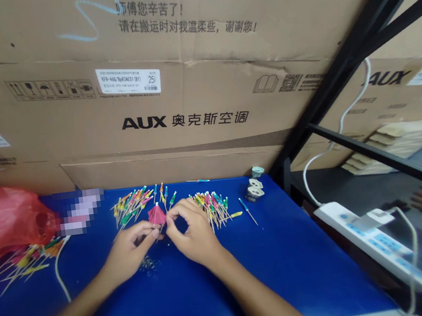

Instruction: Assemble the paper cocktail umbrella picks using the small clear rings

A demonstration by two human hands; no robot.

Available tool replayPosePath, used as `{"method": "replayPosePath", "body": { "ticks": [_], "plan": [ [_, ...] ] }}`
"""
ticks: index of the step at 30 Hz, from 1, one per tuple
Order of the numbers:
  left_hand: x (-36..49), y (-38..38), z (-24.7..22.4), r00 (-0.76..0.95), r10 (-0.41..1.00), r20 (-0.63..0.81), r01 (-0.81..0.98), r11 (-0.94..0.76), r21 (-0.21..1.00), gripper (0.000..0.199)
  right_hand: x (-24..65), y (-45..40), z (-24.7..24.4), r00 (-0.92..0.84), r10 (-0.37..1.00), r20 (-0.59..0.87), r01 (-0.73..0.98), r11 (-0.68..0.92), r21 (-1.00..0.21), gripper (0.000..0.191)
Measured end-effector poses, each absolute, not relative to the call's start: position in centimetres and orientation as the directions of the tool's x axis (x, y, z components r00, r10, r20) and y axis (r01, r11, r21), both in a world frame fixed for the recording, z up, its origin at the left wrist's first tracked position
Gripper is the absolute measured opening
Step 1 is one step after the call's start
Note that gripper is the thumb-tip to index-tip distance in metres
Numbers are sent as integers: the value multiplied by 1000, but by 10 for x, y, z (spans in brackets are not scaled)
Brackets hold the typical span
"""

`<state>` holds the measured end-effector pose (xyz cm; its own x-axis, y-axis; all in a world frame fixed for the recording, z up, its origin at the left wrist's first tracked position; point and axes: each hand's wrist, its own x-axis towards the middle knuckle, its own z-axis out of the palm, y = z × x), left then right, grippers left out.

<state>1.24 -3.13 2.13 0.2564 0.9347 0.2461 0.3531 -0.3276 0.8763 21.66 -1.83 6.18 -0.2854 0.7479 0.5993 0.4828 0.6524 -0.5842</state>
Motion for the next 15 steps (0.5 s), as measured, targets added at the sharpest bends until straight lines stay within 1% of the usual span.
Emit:
{"method": "replayPosePath", "body": {
  "ticks": [5,7,11,15],
  "plan": [
    [11,-30,23,266,923,279,407,-370,835,20,217,-18,63,-297,743,600,494,657,-569,14],
    [11,-31,23,273,919,283,391,-375,840,20,217,-18,63,-302,747,592,493,654,-574,14],
    [12,-32,21,293,916,274,332,-366,869,24,215,-18,60,-286,760,584,498,638,-587,7],
    [12,-30,19,305,908,289,333,-386,861,24,214,-18,59,-324,742,587,487,663,-568,13]
  ]
}}
